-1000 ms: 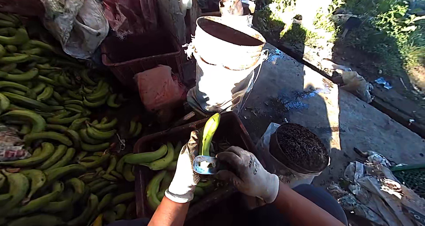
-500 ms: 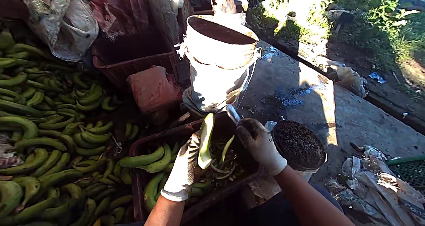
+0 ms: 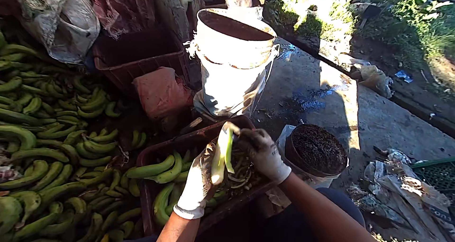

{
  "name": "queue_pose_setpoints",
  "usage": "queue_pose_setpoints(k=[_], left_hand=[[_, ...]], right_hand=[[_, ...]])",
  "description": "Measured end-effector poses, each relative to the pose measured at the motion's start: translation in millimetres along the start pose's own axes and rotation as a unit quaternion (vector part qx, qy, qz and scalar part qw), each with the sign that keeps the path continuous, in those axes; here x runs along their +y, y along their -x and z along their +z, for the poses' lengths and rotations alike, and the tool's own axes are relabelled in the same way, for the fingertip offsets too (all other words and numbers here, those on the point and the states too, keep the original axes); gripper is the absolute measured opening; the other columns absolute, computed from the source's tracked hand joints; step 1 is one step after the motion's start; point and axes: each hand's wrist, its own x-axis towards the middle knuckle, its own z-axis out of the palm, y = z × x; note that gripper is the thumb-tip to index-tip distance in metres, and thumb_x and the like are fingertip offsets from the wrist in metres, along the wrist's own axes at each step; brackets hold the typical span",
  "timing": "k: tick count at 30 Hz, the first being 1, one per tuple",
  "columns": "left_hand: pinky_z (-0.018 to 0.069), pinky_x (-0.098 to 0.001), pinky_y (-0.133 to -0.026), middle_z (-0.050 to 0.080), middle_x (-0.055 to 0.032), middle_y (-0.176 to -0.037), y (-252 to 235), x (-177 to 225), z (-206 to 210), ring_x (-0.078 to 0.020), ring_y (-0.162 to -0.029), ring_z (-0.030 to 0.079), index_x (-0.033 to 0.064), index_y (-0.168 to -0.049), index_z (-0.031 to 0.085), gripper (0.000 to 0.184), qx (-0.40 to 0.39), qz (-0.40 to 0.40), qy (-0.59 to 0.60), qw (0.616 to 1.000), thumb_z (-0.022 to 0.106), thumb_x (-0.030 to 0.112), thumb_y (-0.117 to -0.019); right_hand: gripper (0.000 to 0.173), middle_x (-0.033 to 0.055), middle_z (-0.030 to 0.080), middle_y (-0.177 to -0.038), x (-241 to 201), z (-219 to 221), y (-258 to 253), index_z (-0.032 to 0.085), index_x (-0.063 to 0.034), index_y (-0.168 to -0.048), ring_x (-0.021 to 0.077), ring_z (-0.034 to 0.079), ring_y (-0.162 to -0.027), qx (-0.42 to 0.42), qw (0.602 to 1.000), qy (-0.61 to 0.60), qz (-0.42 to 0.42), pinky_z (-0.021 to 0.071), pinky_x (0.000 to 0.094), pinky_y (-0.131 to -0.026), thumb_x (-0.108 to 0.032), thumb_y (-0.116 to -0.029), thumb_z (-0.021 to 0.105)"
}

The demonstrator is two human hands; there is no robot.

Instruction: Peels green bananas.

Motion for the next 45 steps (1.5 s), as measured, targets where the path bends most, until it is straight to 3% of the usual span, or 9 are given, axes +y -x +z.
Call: queue_pose_setpoints(k=[4, 9, 15, 19, 23, 28, 33, 36, 45], left_hand=[[0.0543, -0.0316, -0.051, 0.066, -0.0117, -0.089, -6, -10, -1, -0.0174, -0.064, 0.062, 0.0095, -0.128, 0.061, 0.050, -0.037, -0.052, 0.075, 0.995, 0.031, 0.045, -0.1102], [0.0591, -0.0291, -0.067, 0.069, -0.0068, -0.101, -6, 0, 3, -0.0138, -0.078, 0.066, 0.0099, -0.138, 0.059, 0.041, -0.030, 0.008, -0.013, 0.999, 0.051, 0.034, -0.1065], [0.0618, -0.0353, -0.072, 0.070, -0.0142, -0.105, -6, -4, -1, -0.0218, -0.084, 0.070, 0.0032, -0.142, 0.054, 0.048, -0.029, 0.022, 0.002, 0.999, 0.056, 0.033, -0.1048], [0.0601, -0.0297, -0.072, 0.069, -0.0101, -0.100, -16, -7, 3, -0.0148, -0.082, 0.069, 0.0013, -0.135, 0.052, 0.034, 0.108, 0.083, 0.041, 0.990, 0.039, 0.020, -0.1104], [0.0596, -0.0327, -0.079, 0.066, -0.0094, -0.110, -13, -8, 1, -0.0148, -0.091, 0.068, 0.0041, -0.142, 0.048, 0.036, 0.196, 0.069, 0.060, 0.976, 0.039, 0.017, -0.1097], [0.0585, -0.0290, -0.081, 0.066, -0.0075, -0.111, -2, -5, -4, -0.0111, -0.092, 0.066, 0.0011, -0.144, 0.046, 0.039, 0.068, 0.065, 0.019, 0.995, 0.035, 0.013, -0.1089], [0.0597, -0.0311, -0.084, 0.068, -0.0066, -0.120, 7, 3, 4, -0.0138, -0.099, 0.068, 0.0109, -0.149, 0.050, 0.046, -0.120, -0.042, -0.025, 0.992, 0.047, 0.032, -0.1074], [0.0598, -0.0304, -0.070, 0.068, -0.0107, -0.104, -1, -6, 3, -0.0156, -0.083, 0.068, 0.0071, -0.140, 0.053, 0.043, -0.079, -0.040, 0.063, 0.994, 0.052, 0.033, -0.1062], [0.0616, -0.0401, -0.080, 0.067, -0.0143, -0.109, -17, -9, -8, -0.0227, -0.093, 0.070, 0.0027, -0.139, 0.047, 0.034, 0.104, 0.053, 0.130, 0.985, 0.045, 0.017, -0.1084]], right_hand=[[0.049, 0.0043, 0.068, -0.121, 20, -30, -22, 0.067, -0.0235, -0.132, 0.0193, 0.065, -0.111, 0.026, 0.990, 0.013, 0.138, 0.0541, 0.0495, -0.096, -0.058, -0.0994, 0.055], [0.047, 0.0082, 0.070, -0.112, -21, -18, 6, 0.072, -0.0173, -0.127, 0.0213, 0.067, -0.104, -0.004, 0.997, 0.074, -0.013, 0.0577, 0.0435, -0.090, -0.051, -0.0955, 0.066], [0.054, 0.0094, 0.068, -0.122, 3, -27, -14, 0.064, -0.0173, -0.134, 0.0243, 0.066, -0.112, -0.027, 0.981, 0.058, 0.183, 0.0528, 0.0521, -0.098, -0.058, -0.0998, 0.054], [0.048, 0.0015, 0.071, -0.115, -32, -12, 18, 0.065, -0.0123, -0.130, 0.0093, 0.068, -0.103, -0.062, 0.993, -0.061, 0.081, 0.0592, 0.0344, -0.092, -0.048, -0.0979, 0.065], [0.047, 0.0052, 0.070, -0.115, -49, 11, 51, 0.068, -0.0111, -0.128, 0.0134, 0.067, -0.107, -0.148, 0.987, -0.054, -0.017, 0.0569, 0.0353, -0.095, -0.046, -0.0969, 0.067], [0.042, 0.0078, 0.071, -0.116, -31, 12, 29, 0.071, -0.0123, -0.126, 0.0194, 0.067, -0.111, -0.107, 0.992, -0.024, -0.068, 0.0551, 0.0409, -0.098, -0.043, -0.0989, 0.064], [0.039, 0.0021, 0.072, -0.119, 11, -17, -24, 0.071, -0.0204, -0.126, 0.0177, 0.067, -0.111, -0.055, 0.992, 0.014, 0.110, 0.0538, 0.0509, -0.098, -0.047, -0.1045, 0.053], [0.042, 0.0009, 0.072, -0.111, 14, -25, -22, 0.069, -0.0214, -0.126, 0.0145, 0.069, -0.097, -0.032, 0.989, -0.010, 0.147, 0.0571, 0.0465, -0.088, -0.052, -0.1004, 0.057], [0.046, 0.0011, 0.071, -0.110, -19, -17, 7, 0.069, -0.0159, -0.127, 0.0097, 0.068, -0.099, 0.048, 0.996, -0.035, 0.070, 0.0591, 0.0349, -0.088, -0.050, -0.0951, 0.067]])
